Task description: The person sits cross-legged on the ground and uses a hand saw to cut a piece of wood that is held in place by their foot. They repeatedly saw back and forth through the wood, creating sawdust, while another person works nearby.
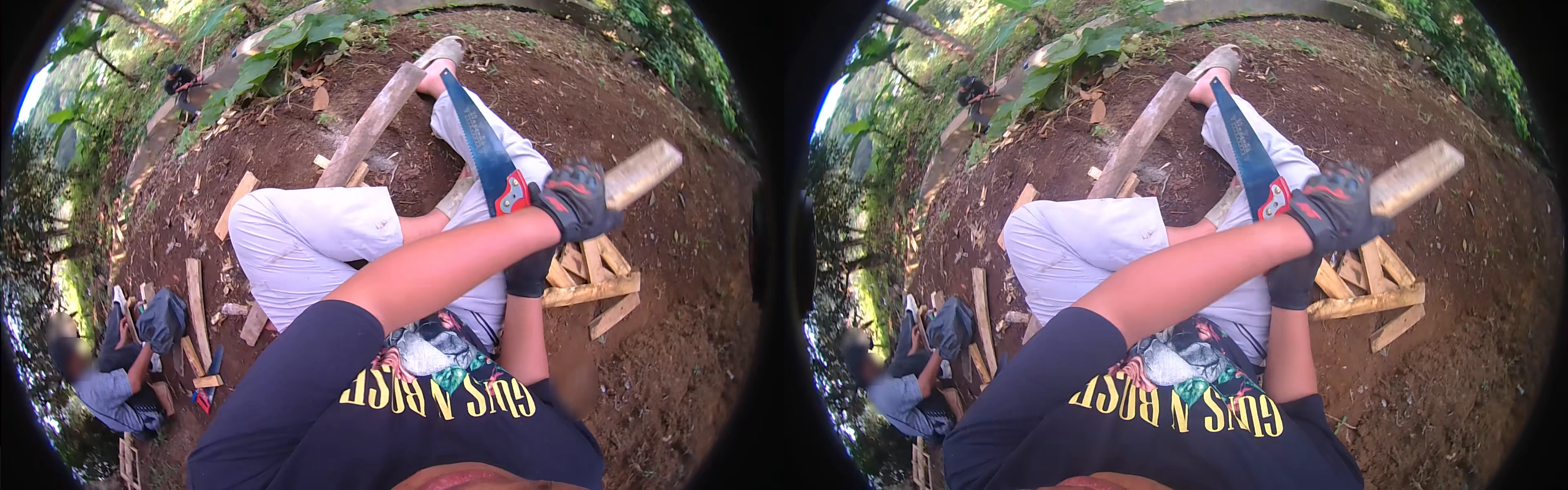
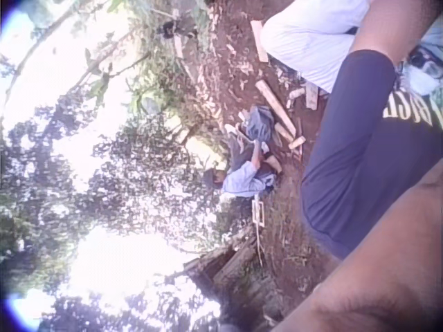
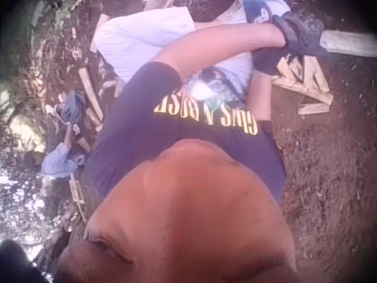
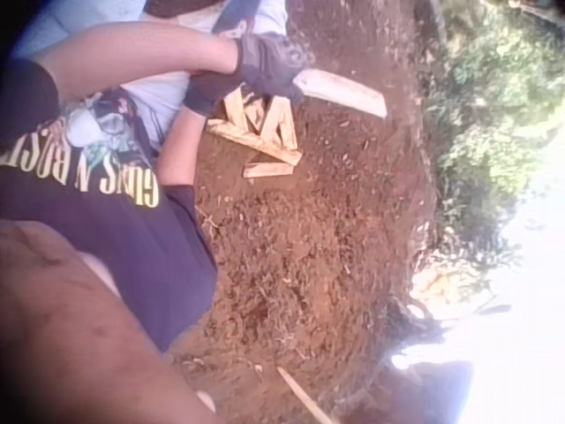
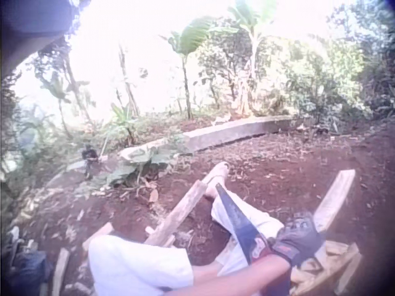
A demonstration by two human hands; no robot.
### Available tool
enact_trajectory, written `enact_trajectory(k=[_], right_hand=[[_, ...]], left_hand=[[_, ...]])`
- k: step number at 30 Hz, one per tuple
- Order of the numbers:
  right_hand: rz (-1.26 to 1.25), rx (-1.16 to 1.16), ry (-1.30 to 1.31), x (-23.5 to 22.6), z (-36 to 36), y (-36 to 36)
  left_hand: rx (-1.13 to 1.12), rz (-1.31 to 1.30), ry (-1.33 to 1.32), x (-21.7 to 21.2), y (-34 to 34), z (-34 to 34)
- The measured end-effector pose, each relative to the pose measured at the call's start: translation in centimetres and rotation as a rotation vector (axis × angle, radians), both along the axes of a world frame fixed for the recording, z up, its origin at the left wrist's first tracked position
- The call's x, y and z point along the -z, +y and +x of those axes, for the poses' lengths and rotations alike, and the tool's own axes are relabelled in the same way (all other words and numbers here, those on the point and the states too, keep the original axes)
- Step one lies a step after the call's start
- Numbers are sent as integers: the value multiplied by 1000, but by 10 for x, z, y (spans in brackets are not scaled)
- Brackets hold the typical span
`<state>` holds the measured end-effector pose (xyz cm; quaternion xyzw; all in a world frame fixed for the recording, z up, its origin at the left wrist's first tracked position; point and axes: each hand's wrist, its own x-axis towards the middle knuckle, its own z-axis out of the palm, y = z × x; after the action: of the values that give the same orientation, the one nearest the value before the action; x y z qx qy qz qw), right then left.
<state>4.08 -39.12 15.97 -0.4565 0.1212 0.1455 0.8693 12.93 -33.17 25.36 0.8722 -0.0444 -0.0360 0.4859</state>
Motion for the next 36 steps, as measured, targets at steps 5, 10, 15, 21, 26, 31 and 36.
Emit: enact_trajectory(k=[5, 10, 15, 21, 26, 31, 36], right_hand=[[169, -108, -22, 13, 5, -22], [389, -308, -82, 27, 10, -38], [240, -264, -8, 21, 5, -27], [-153, -107, -179, -11, -11, 0], [-642, -317, -394, -42, -10, 43], [-997, -639, -835, -21, 33, 127], [-916, -782, -929, 30, 64, 222]], left_hand=[[386, -98, 181, 22, -86, -41], [386, 102, -316, 33, -110, -101], [110, -169, -516, 53, -2, -116], [-572, 110, -259, 155, 220, -113], [-1145, 358, 316, 233, 338, -89], [-1299, 605, 623, 254, 331, -73], [-1281, 486, 622, 257, 338, -72]])
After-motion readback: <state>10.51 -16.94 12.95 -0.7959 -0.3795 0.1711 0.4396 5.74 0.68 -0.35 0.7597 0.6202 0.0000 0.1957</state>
